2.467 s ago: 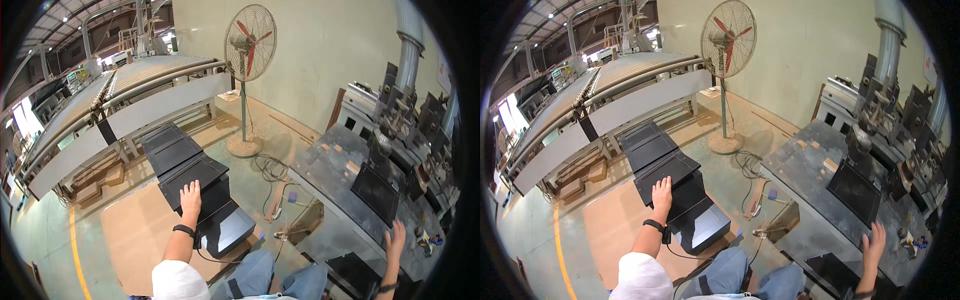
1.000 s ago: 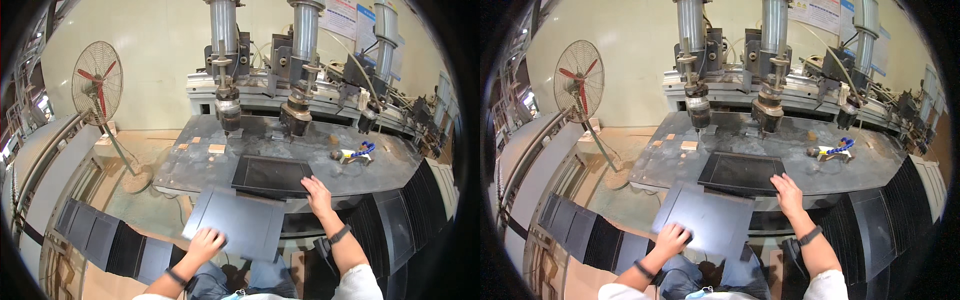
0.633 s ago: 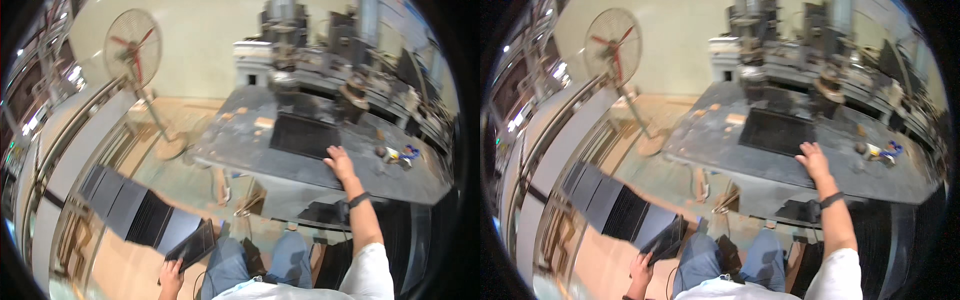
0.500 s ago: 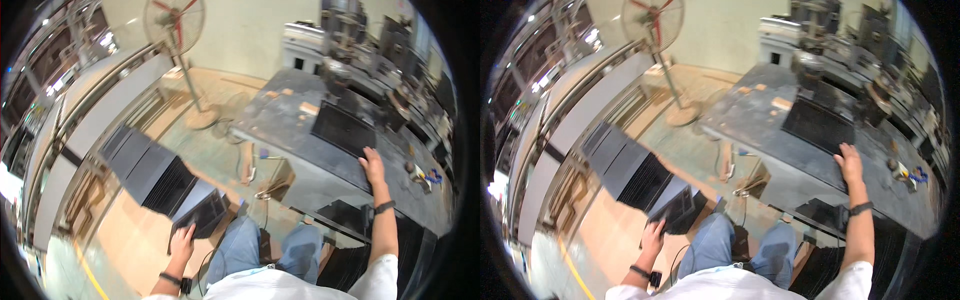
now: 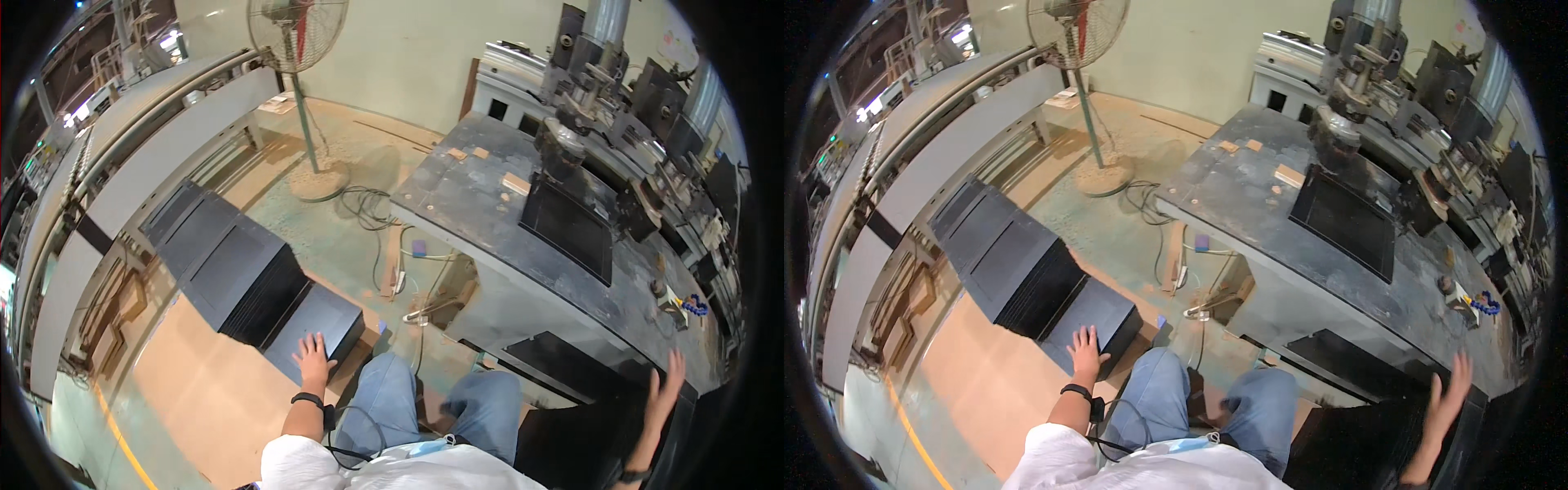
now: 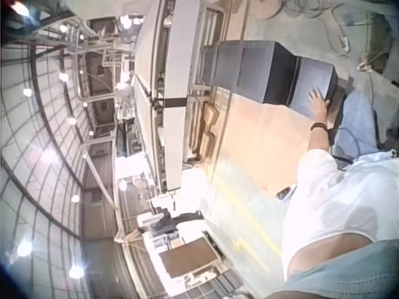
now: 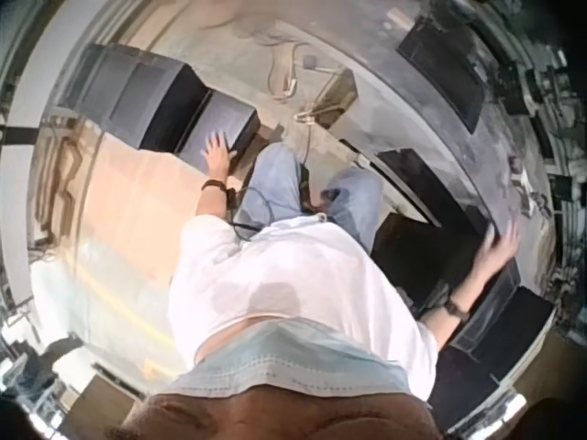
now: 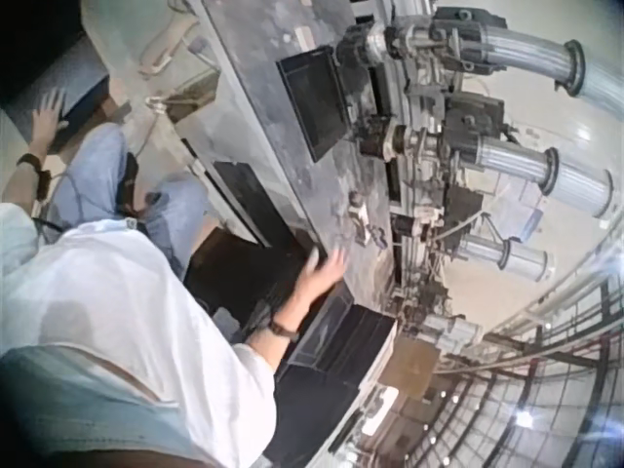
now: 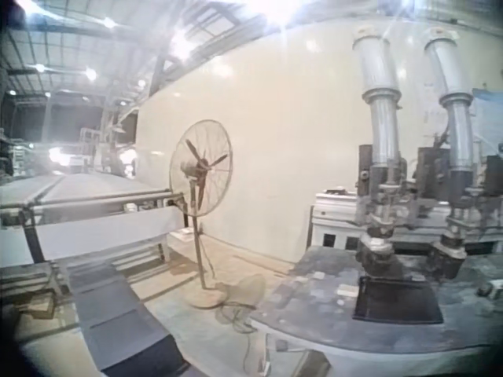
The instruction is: Handling, aligning, and processing black furniture panels on a press machine and stacking them.
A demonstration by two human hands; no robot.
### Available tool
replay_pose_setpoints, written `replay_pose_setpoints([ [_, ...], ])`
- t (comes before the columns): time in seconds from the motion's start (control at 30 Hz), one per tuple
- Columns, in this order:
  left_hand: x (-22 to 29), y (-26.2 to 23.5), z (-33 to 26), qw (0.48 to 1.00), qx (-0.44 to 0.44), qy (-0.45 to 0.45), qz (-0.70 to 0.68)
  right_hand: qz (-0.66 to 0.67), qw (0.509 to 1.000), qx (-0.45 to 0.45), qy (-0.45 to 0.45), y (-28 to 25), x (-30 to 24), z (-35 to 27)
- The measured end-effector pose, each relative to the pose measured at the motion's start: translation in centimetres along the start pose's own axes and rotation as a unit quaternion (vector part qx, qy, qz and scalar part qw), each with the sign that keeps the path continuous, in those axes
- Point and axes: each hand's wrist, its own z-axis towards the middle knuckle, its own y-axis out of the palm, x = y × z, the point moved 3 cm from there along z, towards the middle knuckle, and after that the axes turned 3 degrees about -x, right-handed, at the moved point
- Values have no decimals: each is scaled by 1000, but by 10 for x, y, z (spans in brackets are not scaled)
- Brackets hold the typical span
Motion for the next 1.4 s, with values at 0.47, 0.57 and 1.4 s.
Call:
replay_pose_setpoints([
  [0.47,267,-225,1,808,283,442,-268,-127,960,-16,250,-80,42,-161],
  [0.57,403,-265,-21,721,228,601,-259,-59,988,-16,140,-93,-26,-115],
  [1.4,56,-186,-142,930,186,308,-74,166,972,-53,-157,188,-130,187],
])
